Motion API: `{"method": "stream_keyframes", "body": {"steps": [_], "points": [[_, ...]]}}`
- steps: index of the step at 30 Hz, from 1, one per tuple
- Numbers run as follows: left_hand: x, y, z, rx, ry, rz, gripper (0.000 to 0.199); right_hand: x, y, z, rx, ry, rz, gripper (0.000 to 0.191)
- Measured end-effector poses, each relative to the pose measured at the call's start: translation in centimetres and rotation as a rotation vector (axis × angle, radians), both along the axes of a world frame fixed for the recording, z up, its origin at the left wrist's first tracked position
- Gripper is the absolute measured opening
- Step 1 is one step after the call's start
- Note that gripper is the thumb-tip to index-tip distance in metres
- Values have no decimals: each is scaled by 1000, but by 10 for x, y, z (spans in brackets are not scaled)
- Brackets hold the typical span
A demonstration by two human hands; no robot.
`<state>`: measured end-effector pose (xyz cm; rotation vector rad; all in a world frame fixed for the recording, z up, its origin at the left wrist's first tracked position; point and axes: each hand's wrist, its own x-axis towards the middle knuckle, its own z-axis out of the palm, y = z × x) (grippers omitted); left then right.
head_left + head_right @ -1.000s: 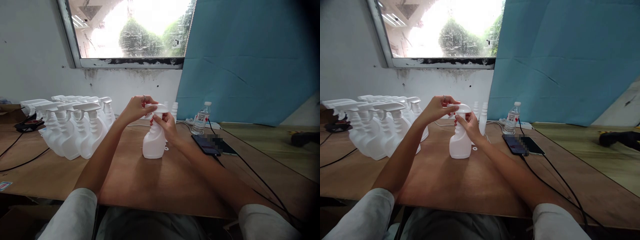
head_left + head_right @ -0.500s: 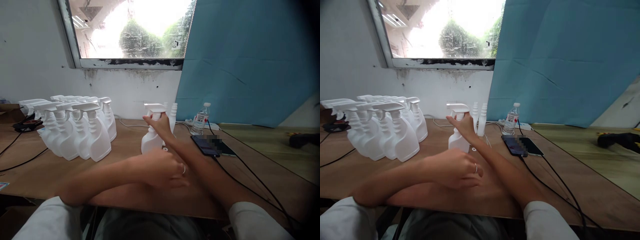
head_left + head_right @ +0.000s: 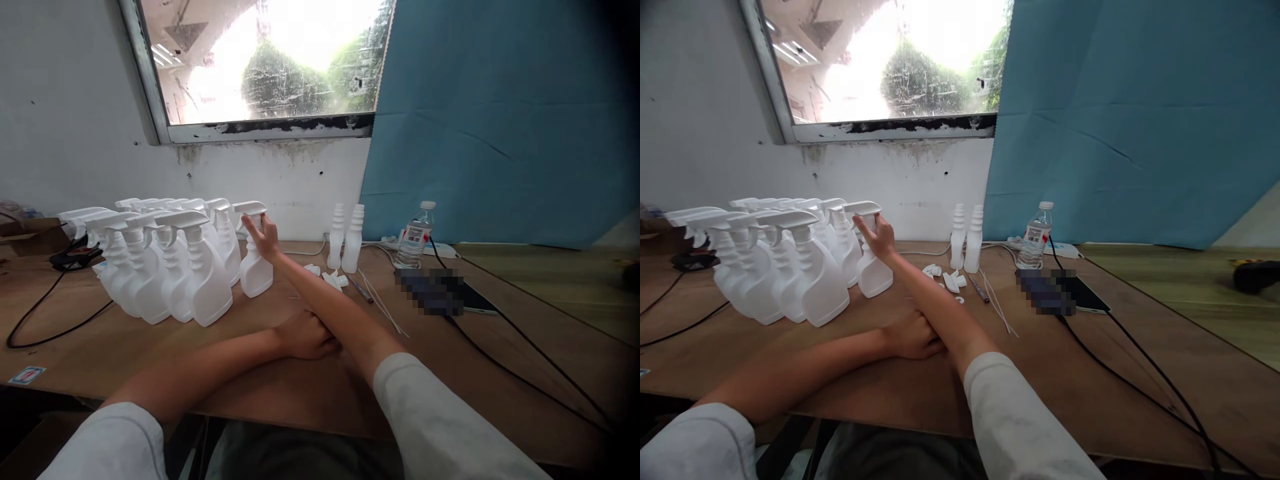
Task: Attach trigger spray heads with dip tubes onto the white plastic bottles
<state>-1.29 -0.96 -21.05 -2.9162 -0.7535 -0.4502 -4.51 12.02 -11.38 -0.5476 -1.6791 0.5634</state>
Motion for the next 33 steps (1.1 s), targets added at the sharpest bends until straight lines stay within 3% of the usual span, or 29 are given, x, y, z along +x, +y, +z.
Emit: {"method": "stream_keyframes", "body": {"steps": [5,10,16,20,23,25,29,33], "points": [[-5,3,-8,-90,-143,-37,32,-30,13,-5,46,28,-44,47],[-5,6,-13,-119,-143,-1,29,-43,19,-7,34,54,-58,50],[-5,7,-13,-101,-191,-51,36,-38,14,-13,5,19,-9,49],[-2,6,-10,-72,-142,-52,35,-24,12,-22,-56,-52,117,49],[1,4,-6,-61,-33,14,29,-4,13,-27,-65,-45,260,50],[1,5,-5,-92,4,59,26,17,13,-33,-57,-87,260,53],[-5,22,-6,-57,-190,186,24,85,4,-55,71,-267,48,35],[-16,58,-7,51,-388,302,16,163,-16,-78,92,-390,-136,16]]}}
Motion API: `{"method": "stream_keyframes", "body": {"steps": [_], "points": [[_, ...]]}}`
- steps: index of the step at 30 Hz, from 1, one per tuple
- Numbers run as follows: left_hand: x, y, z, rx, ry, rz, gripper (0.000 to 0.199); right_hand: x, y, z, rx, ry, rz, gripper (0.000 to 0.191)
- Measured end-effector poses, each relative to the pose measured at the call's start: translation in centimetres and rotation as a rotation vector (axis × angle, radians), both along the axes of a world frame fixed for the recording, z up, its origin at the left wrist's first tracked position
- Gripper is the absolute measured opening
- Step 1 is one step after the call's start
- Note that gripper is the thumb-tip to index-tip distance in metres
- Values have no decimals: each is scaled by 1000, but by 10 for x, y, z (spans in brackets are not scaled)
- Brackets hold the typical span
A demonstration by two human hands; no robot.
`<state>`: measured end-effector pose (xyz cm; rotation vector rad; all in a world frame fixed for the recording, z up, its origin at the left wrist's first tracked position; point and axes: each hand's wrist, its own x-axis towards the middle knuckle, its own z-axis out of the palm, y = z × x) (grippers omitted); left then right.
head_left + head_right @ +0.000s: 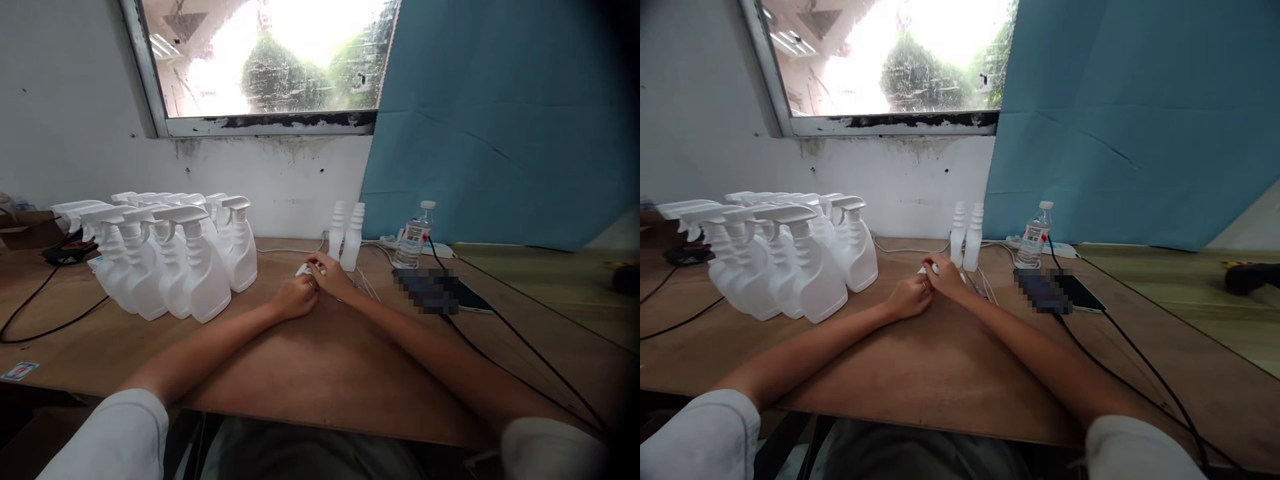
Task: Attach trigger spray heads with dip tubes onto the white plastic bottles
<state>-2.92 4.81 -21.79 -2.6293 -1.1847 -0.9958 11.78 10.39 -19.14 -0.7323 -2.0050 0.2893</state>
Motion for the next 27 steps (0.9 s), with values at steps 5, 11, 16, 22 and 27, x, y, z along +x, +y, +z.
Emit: {"method": "stream_keyframes", "body": {"steps": [5,11,16,22,27], "points": [[-8,44,-4,30,-141,91,24,63,-27,-10,7,-207,-140,15],[-6,66,-13,-110,-38,94,54,80,-40,-21,-40,-470,-161,15],[-9,61,-14,-142,-49,165,34,82,-37,-27,-64,-571,-149,16],[-25,41,-8,-125,-12,171,24,82,-39,-23,-59,-596,-179,15],[-32,17,-2,-65,52,58,18,81,-41,-23,-53,-549,-228,15]]}}
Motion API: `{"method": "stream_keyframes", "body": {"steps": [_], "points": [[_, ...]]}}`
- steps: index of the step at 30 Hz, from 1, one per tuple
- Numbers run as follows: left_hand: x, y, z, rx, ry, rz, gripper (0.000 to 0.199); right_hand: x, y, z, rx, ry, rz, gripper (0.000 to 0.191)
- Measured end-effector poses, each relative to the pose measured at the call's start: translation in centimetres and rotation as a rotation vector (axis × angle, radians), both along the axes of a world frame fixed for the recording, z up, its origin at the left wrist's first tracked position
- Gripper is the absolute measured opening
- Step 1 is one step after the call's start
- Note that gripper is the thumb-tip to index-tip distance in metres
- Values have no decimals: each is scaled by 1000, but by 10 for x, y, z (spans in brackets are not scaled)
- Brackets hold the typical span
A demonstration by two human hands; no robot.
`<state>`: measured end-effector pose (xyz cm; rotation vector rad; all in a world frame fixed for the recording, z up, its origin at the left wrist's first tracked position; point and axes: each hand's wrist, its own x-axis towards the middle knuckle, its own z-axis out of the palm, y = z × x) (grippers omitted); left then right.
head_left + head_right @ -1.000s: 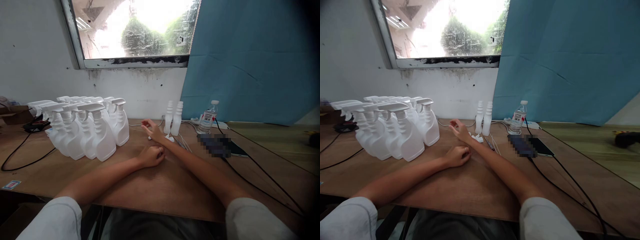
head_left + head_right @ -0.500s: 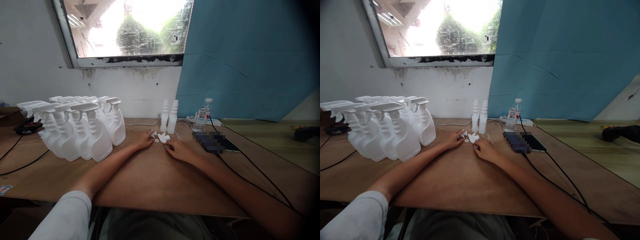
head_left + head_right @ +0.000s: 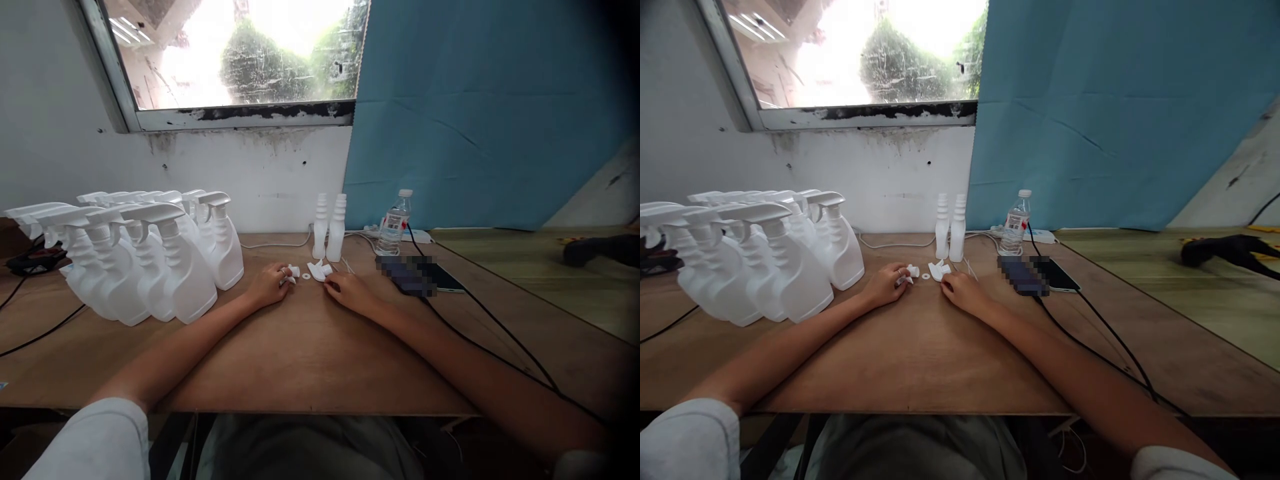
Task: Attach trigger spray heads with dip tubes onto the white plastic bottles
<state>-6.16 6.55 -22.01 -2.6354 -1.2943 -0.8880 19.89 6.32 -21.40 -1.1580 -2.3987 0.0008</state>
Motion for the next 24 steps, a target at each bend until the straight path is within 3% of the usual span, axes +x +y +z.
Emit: {"method": "stream_keyframes", "body": {"steps": [3,7,10,14,19,24], "points": [[0,-17,4,-44,-55,-87,13,0,0,-1,10,46,-1,16],[5,-36,7,-248,-227,-229,10,-5,-6,2,58,123,44,17],[11,-42,8,-372,-339,-346,17,-14,-18,7,175,259,132,15],[15,-43,11,-425,-312,-435,21,-23,-34,12,277,397,275,11],[14,-44,13,-424,-281,-467,21,-25,-41,12,193,303,389,15],[14,-44,11,-397,-259,-371,13,-19,-41,14,155,259,490,15]]}}
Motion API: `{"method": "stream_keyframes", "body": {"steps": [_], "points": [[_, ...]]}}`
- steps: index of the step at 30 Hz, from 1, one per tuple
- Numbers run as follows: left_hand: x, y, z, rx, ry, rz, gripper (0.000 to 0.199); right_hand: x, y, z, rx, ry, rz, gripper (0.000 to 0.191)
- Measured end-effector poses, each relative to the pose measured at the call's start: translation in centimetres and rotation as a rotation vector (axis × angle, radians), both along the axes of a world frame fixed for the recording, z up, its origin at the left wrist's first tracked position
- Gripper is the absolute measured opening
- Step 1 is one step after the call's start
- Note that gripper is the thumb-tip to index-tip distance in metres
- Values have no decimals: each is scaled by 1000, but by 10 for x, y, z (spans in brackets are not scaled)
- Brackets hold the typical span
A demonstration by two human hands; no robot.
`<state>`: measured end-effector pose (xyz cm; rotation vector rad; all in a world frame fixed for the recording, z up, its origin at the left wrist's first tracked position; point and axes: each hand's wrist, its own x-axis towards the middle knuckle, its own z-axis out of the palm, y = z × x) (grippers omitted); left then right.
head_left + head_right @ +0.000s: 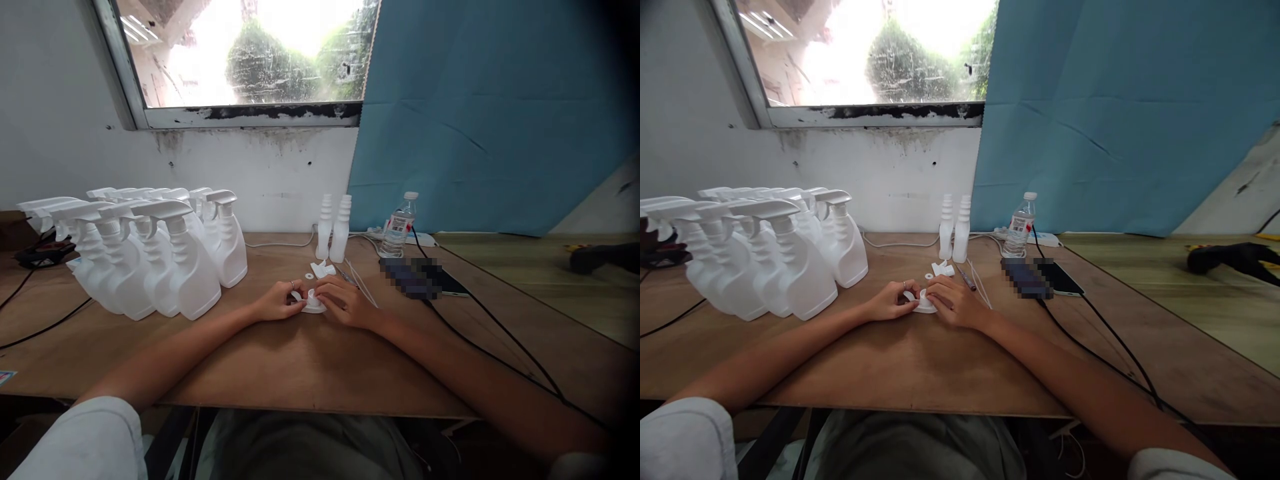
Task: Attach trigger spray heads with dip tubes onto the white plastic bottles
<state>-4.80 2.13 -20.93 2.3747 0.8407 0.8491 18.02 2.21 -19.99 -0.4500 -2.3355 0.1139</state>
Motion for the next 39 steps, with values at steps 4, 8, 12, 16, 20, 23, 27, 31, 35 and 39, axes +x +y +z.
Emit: {"method": "stream_keyframes", "body": {"steps": [4,8,12,16,20,23,27,31,35,39], "points": [[-2,-3,0,45,-2,60,20,2,0,0,-18,-16,24,15],[-4,-6,1,97,-3,47,31,1,3,-3,-44,-19,3,13],[-4,-7,4,182,78,-8,29,1,5,-5,-86,-42,6,8],[-1,-5,5,251,70,-52,25,1,6,-6,-78,-54,13,13],[0,-3,2,238,73,-22,22,0,8,-7,-85,-56,21,14],[1,-3,2,226,72,-4,21,-1,8,-7,-85,-48,15,15],[3,-4,1,232,46,12,20,-4,1,-4,-34,-92,-55,18],[3,-5,0,252,38,34,19,-14,-13,3,59,-149,-222,20],[3,-6,-1,222,33,48,20,-20,-19,7,-20,-171,-214,26],[2,-4,-5,143,-9,100,28,-17,-11,5,-140,-115,-70,24]]}}
